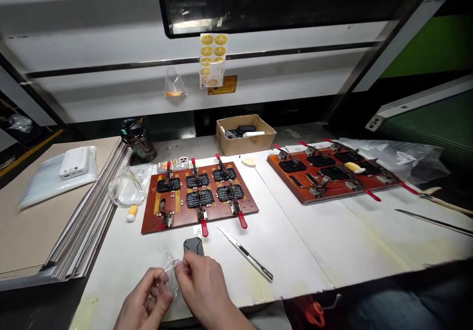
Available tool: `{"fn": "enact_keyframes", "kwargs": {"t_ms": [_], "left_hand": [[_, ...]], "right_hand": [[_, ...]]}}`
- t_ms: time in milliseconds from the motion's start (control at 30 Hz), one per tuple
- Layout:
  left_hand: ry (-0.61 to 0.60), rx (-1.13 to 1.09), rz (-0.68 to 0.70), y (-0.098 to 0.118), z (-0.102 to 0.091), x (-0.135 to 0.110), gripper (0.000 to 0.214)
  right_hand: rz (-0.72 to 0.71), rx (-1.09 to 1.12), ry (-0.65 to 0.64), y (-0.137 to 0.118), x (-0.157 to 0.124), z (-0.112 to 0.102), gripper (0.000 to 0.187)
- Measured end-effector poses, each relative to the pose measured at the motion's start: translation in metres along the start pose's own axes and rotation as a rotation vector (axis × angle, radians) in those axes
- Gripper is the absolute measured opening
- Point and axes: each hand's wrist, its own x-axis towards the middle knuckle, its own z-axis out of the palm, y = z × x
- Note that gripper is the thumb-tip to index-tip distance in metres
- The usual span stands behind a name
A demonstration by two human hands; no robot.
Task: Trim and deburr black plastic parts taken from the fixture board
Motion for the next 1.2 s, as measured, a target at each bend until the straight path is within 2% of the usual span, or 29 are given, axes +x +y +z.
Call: {"fn": "enact_keyframes", "kwargs": {"t_ms": [100,133,200,267,367,467,500,533,600,633,733,800,900,967,1033,1133,1200], "left_hand": [[0.155,0.132,0.010,0.000,-0.008,0.000,0.045],[0.215,0.194,0.009,0.000,-0.015,0.001,0.044],[0.363,0.350,0.007,0.000,-0.029,0.002,0.039],[0.447,0.508,-0.016,0.001,-0.040,0.003,0.032],[0.402,0.644,-0.089,0.007,-0.045,0.008,0.024],[0.340,0.661,-0.096,0.012,-0.043,0.013,0.021],[0.325,0.646,-0.095,0.014,-0.041,0.015,0.023],[0.312,0.624,-0.097,0.015,-0.039,0.016,0.026],[0.297,0.579,-0.109,0.019,-0.035,0.019,0.028],[0.293,0.556,-0.113,0.021,-0.032,0.020,0.028],[0.279,0.464,-0.085,0.030,-0.022,0.024,0.029],[0.279,0.420,-0.036,0.035,-0.013,0.027,0.031],[0.329,0.486,0.048,0.036,-0.001,0.031,0.035],[0.347,0.555,0.104,0.031,0.005,0.033,0.034],[0.332,0.578,0.201,0.023,0.009,0.034,0.030],[0.330,0.591,0.419,0.013,0.011,0.030,0.019],[0.380,0.642,0.563,0.010,0.011,0.026,0.022]], "right_hand": [[-0.153,0.074,-0.121,0.000,0.001,-0.010,0.018],[-0.222,0.051,-0.149,0.001,0.002,-0.015,0.023],[-0.320,-0.120,-0.172,0.004,0.006,-0.022,0.052],[-0.292,-0.383,-0.211,0.005,0.013,-0.024,0.070],[-0.173,-0.657,-0.316,-0.002,0.024,-0.019,0.079],[-0.136,-0.736,-0.299,-0.013,0.026,-0.024,0.088],[-0.124,-0.729,-0.281,-0.015,0.023,-0.029,0.083],[-0.114,-0.701,-0.272,-0.017,0.020,-0.037,0.069],[-0.124,-0.549,-0.251,-0.015,0.011,-0.051,0.026],[-0.133,-0.425,-0.200,-0.012,0.007,-0.056,0.019],[-0.153,0.025,0.043,0.004,-0.004,-0.051,0.028],[-0.147,0.201,0.083,0.015,-0.009,-0.031,0.027],[-0.191,0.189,-0.066,0.024,-0.014,0.002,0.025],[-0.224,0.139,-0.141,0.024,-0.013,0.012,0.024],[-0.169,0.210,-0.157,0.021,-0.008,0.009,0.026],[-0.008,0.453,-0.148,0.014,0.005,-0.006,0.033],[-0.018,0.496,-0.263,0.012,0.011,-0.013,0.026]]}}
